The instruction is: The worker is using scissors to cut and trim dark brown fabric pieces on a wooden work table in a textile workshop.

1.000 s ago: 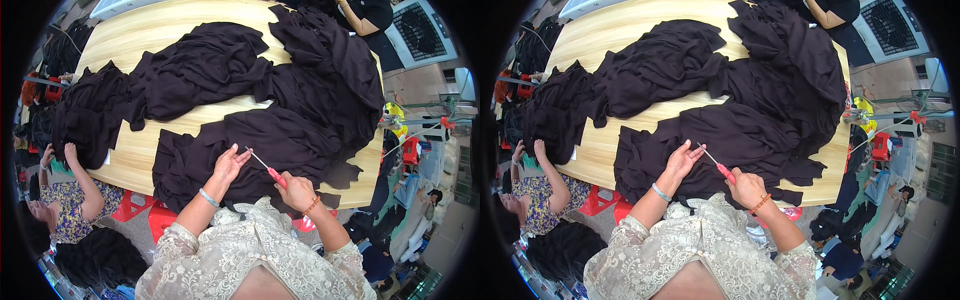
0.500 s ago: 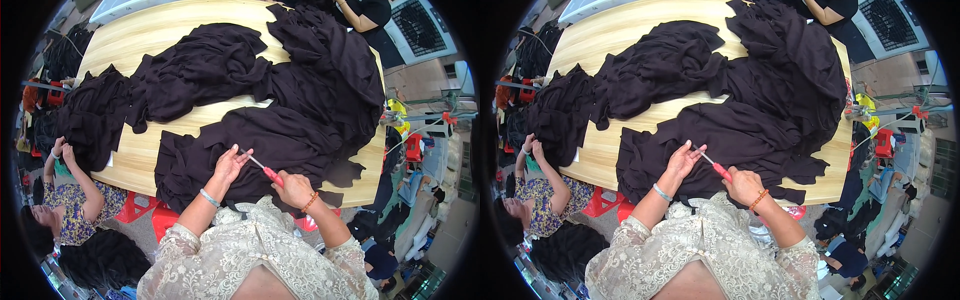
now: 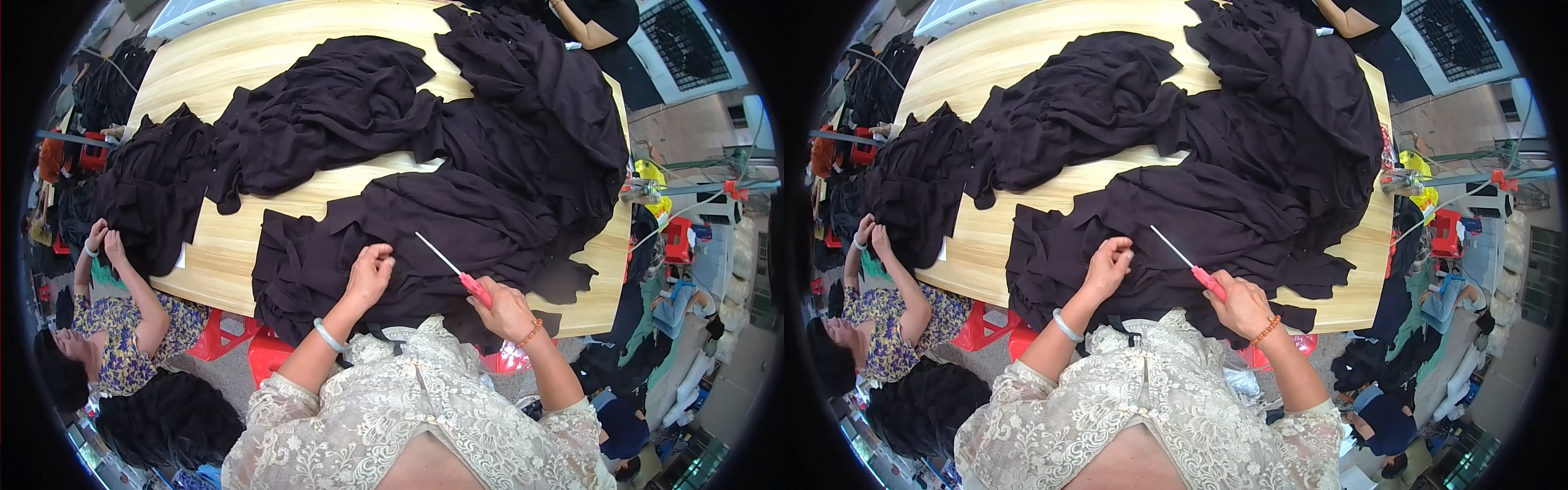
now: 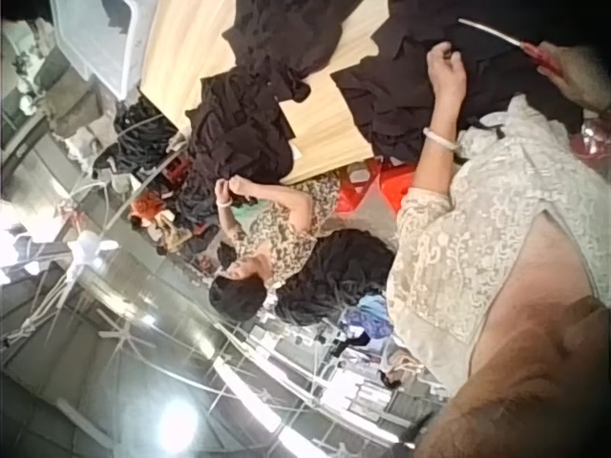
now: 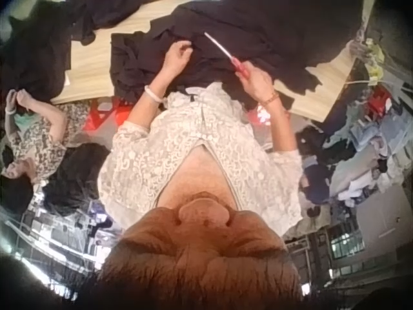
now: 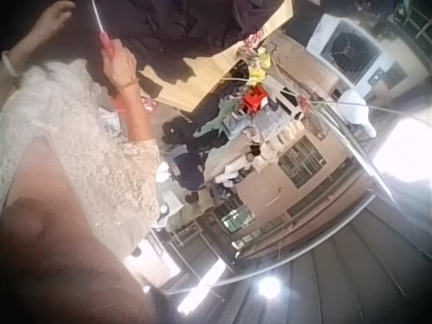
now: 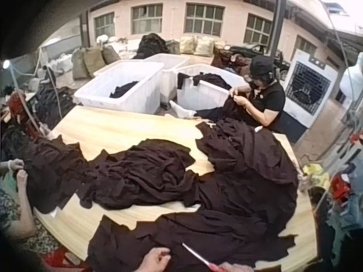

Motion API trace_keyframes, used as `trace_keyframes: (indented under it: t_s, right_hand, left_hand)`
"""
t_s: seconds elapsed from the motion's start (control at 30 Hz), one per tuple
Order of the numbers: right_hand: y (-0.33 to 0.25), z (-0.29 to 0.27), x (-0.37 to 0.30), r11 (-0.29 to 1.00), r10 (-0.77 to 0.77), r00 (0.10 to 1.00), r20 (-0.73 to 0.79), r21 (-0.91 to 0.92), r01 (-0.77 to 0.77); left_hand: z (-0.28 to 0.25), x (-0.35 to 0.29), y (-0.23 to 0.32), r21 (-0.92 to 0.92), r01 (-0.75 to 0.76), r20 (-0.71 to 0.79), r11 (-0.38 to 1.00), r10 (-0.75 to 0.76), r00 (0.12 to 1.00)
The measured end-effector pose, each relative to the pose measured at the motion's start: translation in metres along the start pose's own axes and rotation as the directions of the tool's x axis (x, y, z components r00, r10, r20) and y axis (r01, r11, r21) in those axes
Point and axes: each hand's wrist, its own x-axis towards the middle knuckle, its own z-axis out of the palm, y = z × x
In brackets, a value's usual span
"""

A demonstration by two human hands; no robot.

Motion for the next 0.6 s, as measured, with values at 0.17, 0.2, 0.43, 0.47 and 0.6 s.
trace_keyframes:
  t_s: [0.17,0.2,0.43,0.47,0.6]
  right_hand:
    - [0.009,0.005,-0.013,0.999,-0.002,0.999,0.033,-0.050,0.004]
    - [0.009,0.005,-0.014,0.997,0.002,0.999,0.046,-0.071,0.001]
    - [0.012,0.001,-0.023,0.999,0.005,1.000,0.014,-0.033,-0.004]
    - [0.012,-0.001,-0.025,0.999,-0.013,1.000,0.028,-0.041,0.014]
    - [0.009,-0.009,-0.032,0.995,-0.044,0.990,0.133,-0.088,0.056]
  left_hand:
    - [-0.012,-0.013,0.037,0.396,0.073,0.221,0.915,-0.173,0.960]
    - [-0.011,-0.011,0.036,0.442,0.072,0.214,0.894,-0.183,0.960]
    - [-0.009,-0.010,0.021,0.047,0.185,0.231,0.982,-0.191,0.954]
    - [-0.009,-0.013,0.017,0.049,0.184,0.231,0.982,-0.191,0.954]
    - [-0.008,-0.018,0.012,0.092,-0.137,0.132,0.986,0.124,0.983]
